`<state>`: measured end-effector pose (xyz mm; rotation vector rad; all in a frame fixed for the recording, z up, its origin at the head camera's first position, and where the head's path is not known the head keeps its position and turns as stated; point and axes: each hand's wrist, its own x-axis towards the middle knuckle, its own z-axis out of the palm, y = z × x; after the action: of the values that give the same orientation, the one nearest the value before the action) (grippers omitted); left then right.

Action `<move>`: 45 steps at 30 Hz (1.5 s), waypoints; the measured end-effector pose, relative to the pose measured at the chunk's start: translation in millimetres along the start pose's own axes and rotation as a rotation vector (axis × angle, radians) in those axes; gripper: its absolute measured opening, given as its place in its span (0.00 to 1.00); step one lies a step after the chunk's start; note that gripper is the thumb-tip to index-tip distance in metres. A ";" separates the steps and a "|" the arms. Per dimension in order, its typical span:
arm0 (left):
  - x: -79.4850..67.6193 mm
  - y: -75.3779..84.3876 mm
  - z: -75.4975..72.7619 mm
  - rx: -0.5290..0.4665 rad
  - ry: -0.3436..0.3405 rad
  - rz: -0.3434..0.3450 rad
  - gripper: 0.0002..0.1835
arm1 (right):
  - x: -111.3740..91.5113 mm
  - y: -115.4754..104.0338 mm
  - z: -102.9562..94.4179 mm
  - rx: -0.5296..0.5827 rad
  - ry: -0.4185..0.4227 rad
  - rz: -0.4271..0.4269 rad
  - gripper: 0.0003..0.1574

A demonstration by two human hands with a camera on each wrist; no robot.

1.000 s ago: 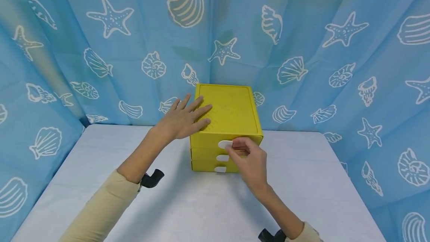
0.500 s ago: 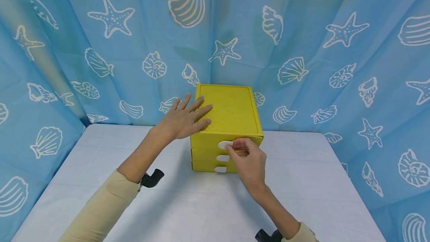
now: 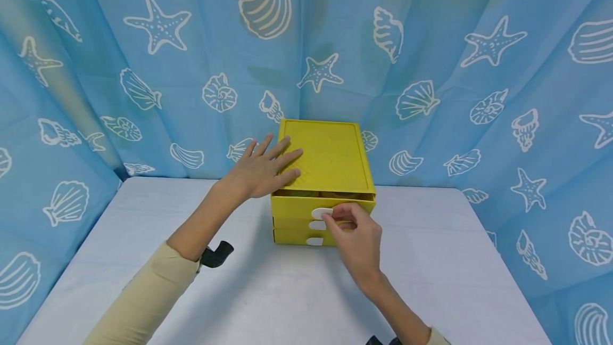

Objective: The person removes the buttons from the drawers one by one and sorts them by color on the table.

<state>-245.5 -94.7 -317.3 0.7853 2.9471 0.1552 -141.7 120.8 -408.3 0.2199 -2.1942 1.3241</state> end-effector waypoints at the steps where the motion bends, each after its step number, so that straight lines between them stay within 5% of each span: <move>1: -0.1 -0.1 0.0 0.000 0.002 0.000 0.33 | -1.0 -0.5 -0.4 0.002 0.001 -0.003 0.13; 45: -1.9 -1.1 -1.2 -0.026 0.000 0.022 0.33 | -46.5 -20.7 -12.2 0.008 0.090 -0.089 0.14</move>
<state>-244.5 -96.7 -316.2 0.8144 2.9306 0.1949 -90.1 114.3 -413.4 0.2527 -2.0800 1.2700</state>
